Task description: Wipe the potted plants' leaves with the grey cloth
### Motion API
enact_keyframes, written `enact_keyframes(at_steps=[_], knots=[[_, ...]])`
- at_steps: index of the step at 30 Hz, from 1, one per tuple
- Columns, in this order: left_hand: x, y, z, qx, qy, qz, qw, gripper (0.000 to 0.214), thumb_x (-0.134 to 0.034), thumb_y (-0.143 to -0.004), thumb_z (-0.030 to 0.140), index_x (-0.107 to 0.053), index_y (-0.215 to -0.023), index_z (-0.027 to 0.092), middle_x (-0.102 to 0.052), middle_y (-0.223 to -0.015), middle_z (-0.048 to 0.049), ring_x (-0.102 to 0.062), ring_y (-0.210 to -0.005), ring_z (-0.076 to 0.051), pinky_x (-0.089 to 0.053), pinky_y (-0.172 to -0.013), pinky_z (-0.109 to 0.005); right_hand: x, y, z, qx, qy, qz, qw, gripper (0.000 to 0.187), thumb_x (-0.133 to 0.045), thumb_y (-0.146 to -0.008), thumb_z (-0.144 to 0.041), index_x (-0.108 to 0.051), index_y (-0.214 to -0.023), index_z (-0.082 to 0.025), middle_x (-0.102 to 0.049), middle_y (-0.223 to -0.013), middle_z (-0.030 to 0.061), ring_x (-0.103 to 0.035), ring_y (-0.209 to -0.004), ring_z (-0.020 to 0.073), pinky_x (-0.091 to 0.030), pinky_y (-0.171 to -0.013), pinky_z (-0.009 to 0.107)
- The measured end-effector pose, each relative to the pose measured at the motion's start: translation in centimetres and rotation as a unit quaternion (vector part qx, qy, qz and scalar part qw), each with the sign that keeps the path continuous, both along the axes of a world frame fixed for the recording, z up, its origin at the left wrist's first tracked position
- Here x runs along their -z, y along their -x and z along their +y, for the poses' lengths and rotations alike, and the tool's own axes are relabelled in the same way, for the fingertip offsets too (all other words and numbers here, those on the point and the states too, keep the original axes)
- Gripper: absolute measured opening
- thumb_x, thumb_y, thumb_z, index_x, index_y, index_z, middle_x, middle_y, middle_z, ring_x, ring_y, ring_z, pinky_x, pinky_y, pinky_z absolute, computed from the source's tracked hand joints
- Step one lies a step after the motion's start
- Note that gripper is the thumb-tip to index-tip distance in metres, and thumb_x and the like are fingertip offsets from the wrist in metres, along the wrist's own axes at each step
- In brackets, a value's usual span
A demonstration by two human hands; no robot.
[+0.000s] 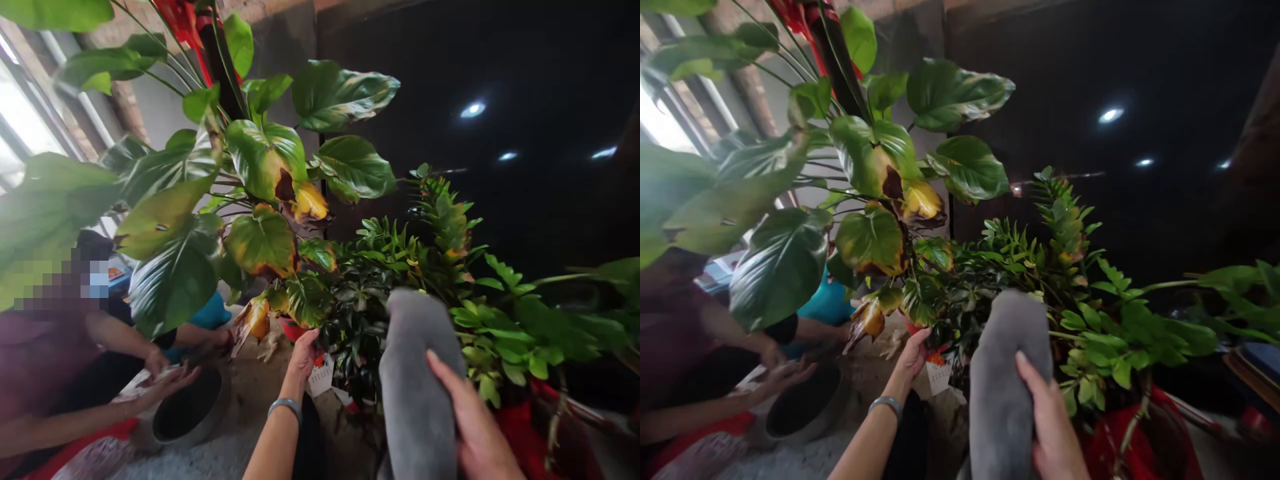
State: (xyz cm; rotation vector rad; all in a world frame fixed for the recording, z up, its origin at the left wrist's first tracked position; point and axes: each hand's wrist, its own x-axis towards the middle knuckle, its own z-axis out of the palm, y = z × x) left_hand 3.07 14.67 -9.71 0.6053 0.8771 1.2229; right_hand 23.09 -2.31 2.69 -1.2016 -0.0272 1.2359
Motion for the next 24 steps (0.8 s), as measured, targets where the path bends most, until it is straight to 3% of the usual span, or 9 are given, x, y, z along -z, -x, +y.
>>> enact_keyframes(at_steps=[2,4,7,11,13,15,19,21,24], knots=[[0.0,-0.1,-0.1,0.000,0.001,-0.006,1.000,0.029,-0.081,-0.047,0.028,-0.066,-0.069,0.017,-0.066,-0.062,0.0018,-0.059,-0.059,-0.015,-0.046,-0.059,-0.028,-2.6,-1.0,2.2,0.074,-0.050,-0.014,0.996,0.035,-0.075,-0.054,-0.036,-0.068,-0.084,-0.020,-0.075,-0.068,0.0034,-0.070,-0.086,0.0309,-0.056,-0.077,0.041],[0.0,-0.2,-0.4,0.003,-0.004,-0.015,1.000,0.029,-0.082,-0.044,0.029,-0.066,-0.065,0.016,-0.066,-0.062,0.0015,-0.058,-0.058,-0.014,-0.046,-0.058,-0.027,-3.6,-1.0,4.1,0.085,-0.060,0.002,0.995,0.024,-0.070,-0.058,-0.033,-0.066,-0.077,-0.021,-0.074,-0.063,0.0041,-0.071,-0.083,0.0306,-0.057,-0.075,0.041],[0.1,-0.4,-0.7,-0.003,-0.004,-0.020,1.000,0.029,-0.083,-0.042,0.030,-0.065,-0.059,0.015,-0.065,-0.061,0.0008,-0.056,-0.057,-0.013,-0.045,-0.058,-0.026,-1.3,1.6,4.3,0.004,0.018,0.062,0.998,0.019,-0.068,-0.061,-0.033,-0.066,-0.074,-0.019,-0.072,-0.058,0.0073,-0.071,-0.079,0.0323,-0.057,-0.071,0.043],[0.3,-0.5,-1.0,-0.024,0.016,0.012,1.000,0.028,-0.082,-0.041,0.032,-0.065,-0.057,0.016,-0.061,-0.056,0.0013,-0.052,-0.054,-0.012,-0.040,-0.053,-0.024,2.8,6.9,0.5,-0.144,0.057,0.055,0.986,0.031,-0.074,-0.059,-0.041,-0.069,-0.079,-0.017,-0.074,-0.065,0.0087,-0.071,-0.080,0.0315,-0.056,-0.071,0.042],[0.2,-0.4,-1.2,-0.031,0.003,0.021,0.999,0.027,-0.080,-0.043,0.035,-0.063,-0.053,0.017,-0.060,-0.053,0.0013,-0.050,-0.054,-0.013,-0.040,-0.054,-0.025,2.7,8.6,-0.7,-0.169,0.035,-0.008,0.985,0.038,-0.078,-0.055,-0.042,-0.069,-0.083,-0.017,-0.075,-0.070,0.0068,-0.071,-0.079,0.0293,-0.055,-0.073,0.039],[0.0,-0.3,-1.6,-0.031,-0.015,0.021,0.999,0.026,-0.080,-0.044,0.036,-0.063,-0.050,0.018,-0.060,-0.053,0.0004,-0.050,-0.056,-0.014,-0.041,-0.055,-0.026,0.8,9.3,-0.4,-0.180,-0.002,-0.066,0.981,0.043,-0.080,-0.051,-0.043,-0.068,-0.083,-0.017,-0.075,-0.069,0.0057,-0.071,-0.076,0.0284,-0.055,-0.072,0.038],[0.1,-0.1,-2.1,-0.007,-0.024,0.022,0.999,0.027,-0.080,-0.045,0.039,-0.066,-0.053,0.018,-0.063,-0.057,-0.0024,-0.051,-0.058,-0.016,-0.042,-0.055,-0.027,-3.1,9.0,3.9,-0.168,-0.103,-0.132,0.971,0.040,-0.080,-0.049,-0.042,-0.069,-0.076,-0.015,-0.072,-0.060,0.0055,-0.069,-0.065,0.0275,-0.054,-0.065,0.036],[0.4,-0.1,-2.1,0.010,-0.027,0.023,0.999,0.032,-0.080,-0.045,0.043,-0.067,-0.055,0.017,-0.063,-0.057,-0.0028,-0.053,-0.058,-0.016,-0.043,-0.054,-0.027,-2.8,9.0,5.8,-0.158,-0.106,-0.139,0.972,0.036,-0.077,-0.051,-0.042,-0.069,-0.073,-0.015,-0.070,-0.056,0.0051,-0.068,-0.060,0.0266,-0.053,-0.062,0.037],[0.9,-0.3,-1.8,0.011,-0.022,0.021,0.999,0.038,-0.080,-0.042,0.047,-0.065,-0.053,0.015,-0.059,-0.051,-0.0008,-0.052,-0.053,-0.014,-0.041,-0.051,-0.026,0.3,9.6,5.5,-0.186,-0.028,-0.165,0.968,0.029,-0.071,-0.054,-0.041,-0.068,-0.069,-0.016,-0.070,-0.055,0.0057,-0.067,-0.059,0.0267,-0.053,-0.062,0.037]])
